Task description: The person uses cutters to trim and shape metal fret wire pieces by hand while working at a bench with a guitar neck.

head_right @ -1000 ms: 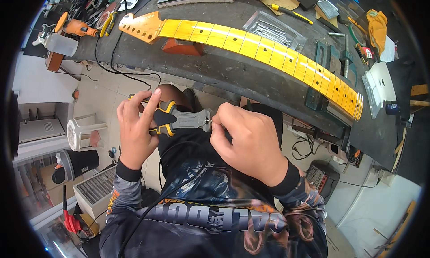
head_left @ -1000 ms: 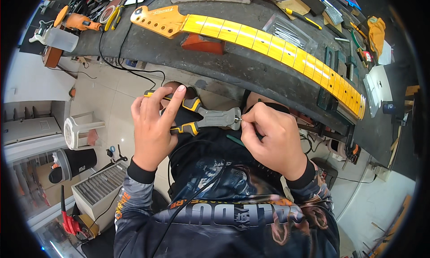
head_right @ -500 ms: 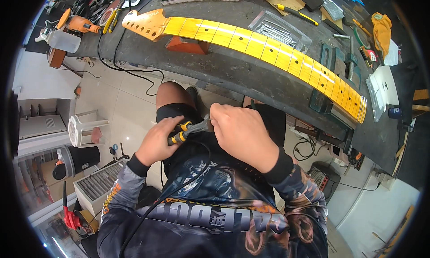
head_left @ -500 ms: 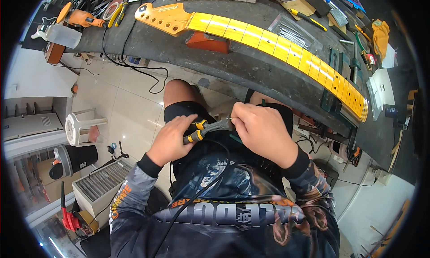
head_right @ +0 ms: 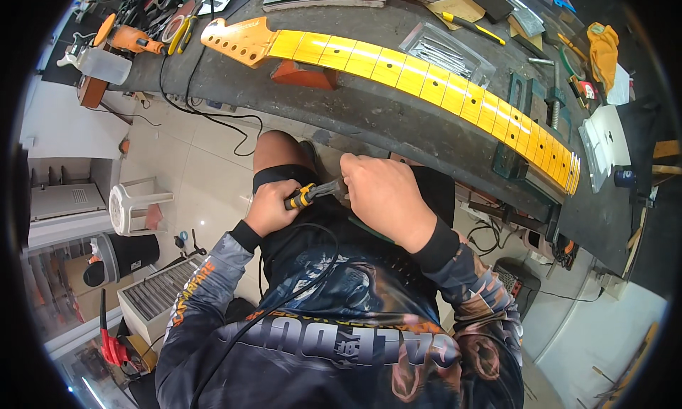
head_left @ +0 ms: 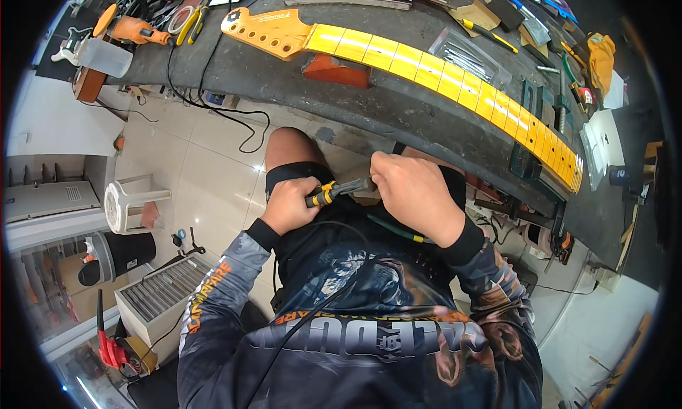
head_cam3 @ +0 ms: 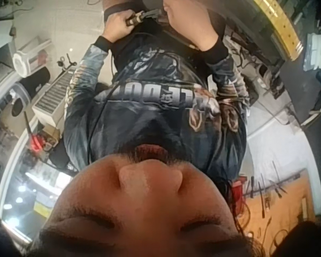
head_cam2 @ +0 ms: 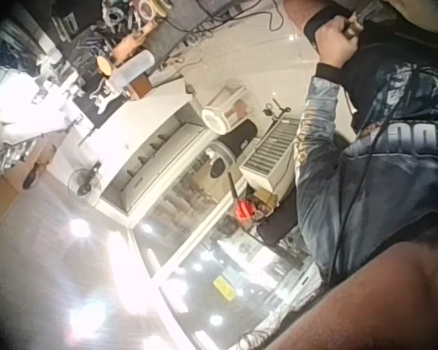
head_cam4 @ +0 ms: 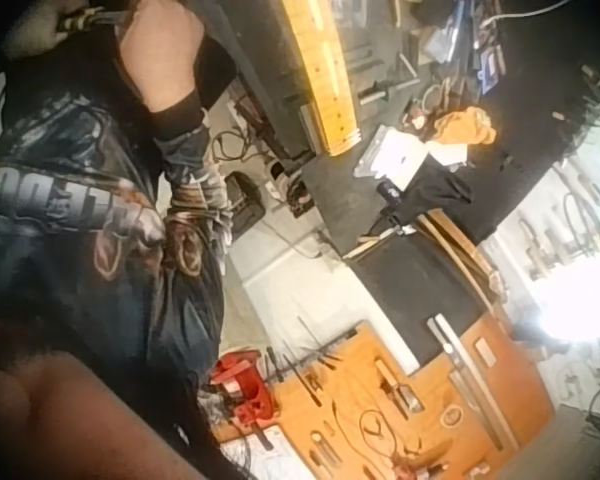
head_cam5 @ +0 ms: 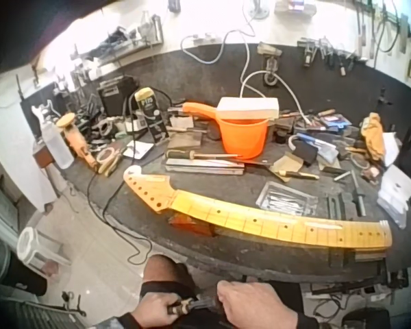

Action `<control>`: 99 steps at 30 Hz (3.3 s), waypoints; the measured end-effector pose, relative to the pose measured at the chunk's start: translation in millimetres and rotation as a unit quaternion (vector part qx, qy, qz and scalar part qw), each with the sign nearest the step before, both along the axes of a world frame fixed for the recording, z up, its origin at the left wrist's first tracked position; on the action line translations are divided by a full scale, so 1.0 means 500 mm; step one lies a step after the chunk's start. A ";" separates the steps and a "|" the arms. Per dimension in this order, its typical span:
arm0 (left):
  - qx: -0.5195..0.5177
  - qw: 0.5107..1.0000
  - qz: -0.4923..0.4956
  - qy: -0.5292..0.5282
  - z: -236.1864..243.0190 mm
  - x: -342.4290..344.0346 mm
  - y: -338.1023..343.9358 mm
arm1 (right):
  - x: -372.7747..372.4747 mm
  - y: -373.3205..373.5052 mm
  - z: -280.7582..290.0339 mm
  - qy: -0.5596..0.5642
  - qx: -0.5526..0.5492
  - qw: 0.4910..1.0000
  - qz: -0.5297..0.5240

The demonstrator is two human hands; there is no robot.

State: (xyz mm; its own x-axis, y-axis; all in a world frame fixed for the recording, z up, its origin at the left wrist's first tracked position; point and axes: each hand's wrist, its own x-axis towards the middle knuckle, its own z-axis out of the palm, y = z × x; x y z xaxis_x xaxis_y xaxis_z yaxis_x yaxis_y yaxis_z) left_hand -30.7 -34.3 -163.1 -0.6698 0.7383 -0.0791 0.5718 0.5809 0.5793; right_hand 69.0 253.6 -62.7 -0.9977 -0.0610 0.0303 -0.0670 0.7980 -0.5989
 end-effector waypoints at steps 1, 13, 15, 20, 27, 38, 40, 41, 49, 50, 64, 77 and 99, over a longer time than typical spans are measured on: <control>0.000 1.000 0.000 0.001 0.005 -0.005 0.001 | 0.001 0.003 0.001 -0.008 -0.003 1.000 0.000; 0.015 0.997 -0.040 -0.057 0.078 0.002 0.041 | 0.027 0.041 0.009 -0.022 -0.014 0.999 -0.024; 0.014 0.998 -0.064 -0.010 0.074 0.003 0.045 | 0.030 0.044 0.005 -0.023 -0.017 0.999 -0.019; 0.015 0.997 -0.071 -0.006 0.063 0.001 0.044 | 0.037 0.048 0.008 -0.038 -0.034 0.998 -0.024; 0.023 0.997 -0.079 -0.002 0.053 0.002 0.046 | 0.039 0.050 0.011 -0.039 -0.018 0.999 -0.024; 0.048 0.996 -0.067 -0.016 0.067 0.000 0.050 | 0.036 0.051 0.009 -0.036 -0.024 0.999 -0.017; 0.062 0.996 -0.070 -0.007 0.072 0.001 0.052 | 0.036 0.053 0.008 -0.038 -0.024 0.999 -0.014; 0.057 0.996 -0.061 -0.029 0.077 0.004 0.055 | 0.036 0.054 0.007 -0.040 -0.024 0.999 -0.010; -0.027 0.996 -0.033 -0.073 0.058 -0.002 0.070 | 0.036 0.043 -0.009 -0.057 -0.010 0.998 -0.019; -0.021 0.997 -0.023 -0.072 0.051 0.002 0.070 | 0.036 0.043 -0.009 -0.069 -0.011 0.997 -0.025; 0.107 0.994 -0.002 0.012 -0.037 -0.011 0.035 | 0.052 0.056 -0.006 -0.003 -0.071 0.997 -0.037; 0.171 0.876 0.357 0.276 0.195 -0.338 -0.086 | 0.169 0.113 0.000 -0.151 -0.185 0.962 -0.131; -0.041 0.916 -0.397 0.031 0.066 0.080 0.343 | 0.208 0.110 0.085 -0.073 -0.568 0.797 -0.191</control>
